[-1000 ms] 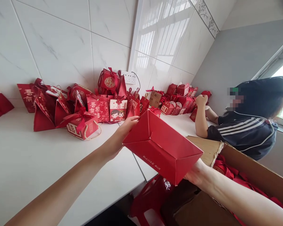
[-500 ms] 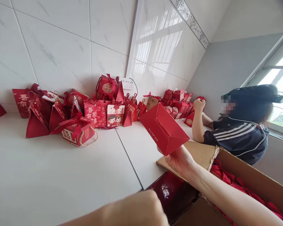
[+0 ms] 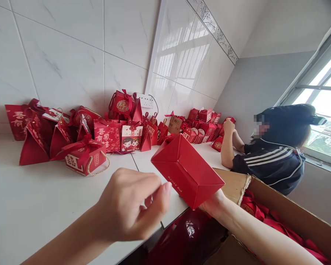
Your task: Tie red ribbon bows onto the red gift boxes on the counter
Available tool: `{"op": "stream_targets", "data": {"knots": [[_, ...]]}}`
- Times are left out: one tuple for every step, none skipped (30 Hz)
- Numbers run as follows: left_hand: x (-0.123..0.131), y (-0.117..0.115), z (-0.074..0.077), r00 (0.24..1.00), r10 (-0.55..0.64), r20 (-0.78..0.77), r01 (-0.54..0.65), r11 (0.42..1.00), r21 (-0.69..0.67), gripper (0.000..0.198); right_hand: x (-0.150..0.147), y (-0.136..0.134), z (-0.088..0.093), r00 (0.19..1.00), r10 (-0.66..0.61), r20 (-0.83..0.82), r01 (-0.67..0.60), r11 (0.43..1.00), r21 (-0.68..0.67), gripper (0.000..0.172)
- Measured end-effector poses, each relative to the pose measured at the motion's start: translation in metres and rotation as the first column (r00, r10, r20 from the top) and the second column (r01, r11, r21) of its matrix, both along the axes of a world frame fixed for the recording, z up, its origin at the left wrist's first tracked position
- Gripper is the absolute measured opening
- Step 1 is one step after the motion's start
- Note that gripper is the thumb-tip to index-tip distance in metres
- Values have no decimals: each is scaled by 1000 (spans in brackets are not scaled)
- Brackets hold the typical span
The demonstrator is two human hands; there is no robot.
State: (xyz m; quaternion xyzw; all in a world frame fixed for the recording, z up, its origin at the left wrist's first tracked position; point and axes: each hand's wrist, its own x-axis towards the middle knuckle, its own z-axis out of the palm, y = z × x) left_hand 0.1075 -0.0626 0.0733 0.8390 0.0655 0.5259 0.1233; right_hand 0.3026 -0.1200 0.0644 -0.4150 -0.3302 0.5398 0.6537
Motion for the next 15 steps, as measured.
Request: {"op": "stream_targets", "data": {"knots": [[0, 5, -1, 998, 13, 66, -10, 999, -52, 33, 0, 0, 1, 1000, -13, -19, 12, 999, -38, 21], [1, 11, -2, 989, 32, 147, -12, 991, -134, 32, 0, 0, 2, 999, -27, -25, 25, 997, -76, 24], [2, 17, -3, 973, 67, 221, -12, 971, -239, 29, 1, 1, 2, 999, -53, -5, 53, 995, -90, 27], [3, 24, -4, 958, 110, 267, -8, 935, -355, 25, 4, 2, 0, 994, -92, 53, 95, 994, -63, 30], [5, 30, -4, 952, 144, 272, -1, 886, -465, 23, 6, 3, -2, 980, -144, 139, 144, 989, 11, 33], [7, 35, -5, 961, 146, 233, 8, 832, -555, 29, 9, 4, -4, 947, -211, 240, 187, 975, 120, 34], [9, 38, -5, 980, 99, 170, 28, 785, -619, 41, 11, 5, -6, 897, -282, 340, 204, 947, 248, 34], [11, 39, -6, 994, 11, 105, 62, 744, -666, 51, 13, 6, -9, 836, -344, 427, 187, 911, 368, 33], [13, 39, -6, 994, -97, 55, 108, 705, -701, 56, 14, 6, -11, 775, -385, 502, 142, 879, 455, 30], [14, 38, -6, 979, -201, 26, 156, 663, -732, 57, 15, 6, -12, 721, -403, 563, 86, 859, 506, 27], [15, 36, -6, 960, -278, 12, 190, 623, -758, 56, 16, 5, -13, 679, -410, 609, 37, 848, 529, 24], [16, 33, -5, 947, -321, 7, 206, 591, -780, 53, 16, 4, -13, 650, -408, 642, 2, 845, 535, 23], [16, 31, -4, 943, -333, 6, 206, 571, -795, 49, 17, 2, -13, 630, -403, 664, -19, 847, 532, 24], [16, 29, -4, 945, -327, 3, 198, 564, -801, 46, 17, 1, -12, 614, -401, 680, -26, 851, 525, 26], [16, 28, -3, 947, -321, -6, 188, 569, -800, 43, 17, -1, -10, 604, -400, 690, -26, 855, 518, 28]]}}
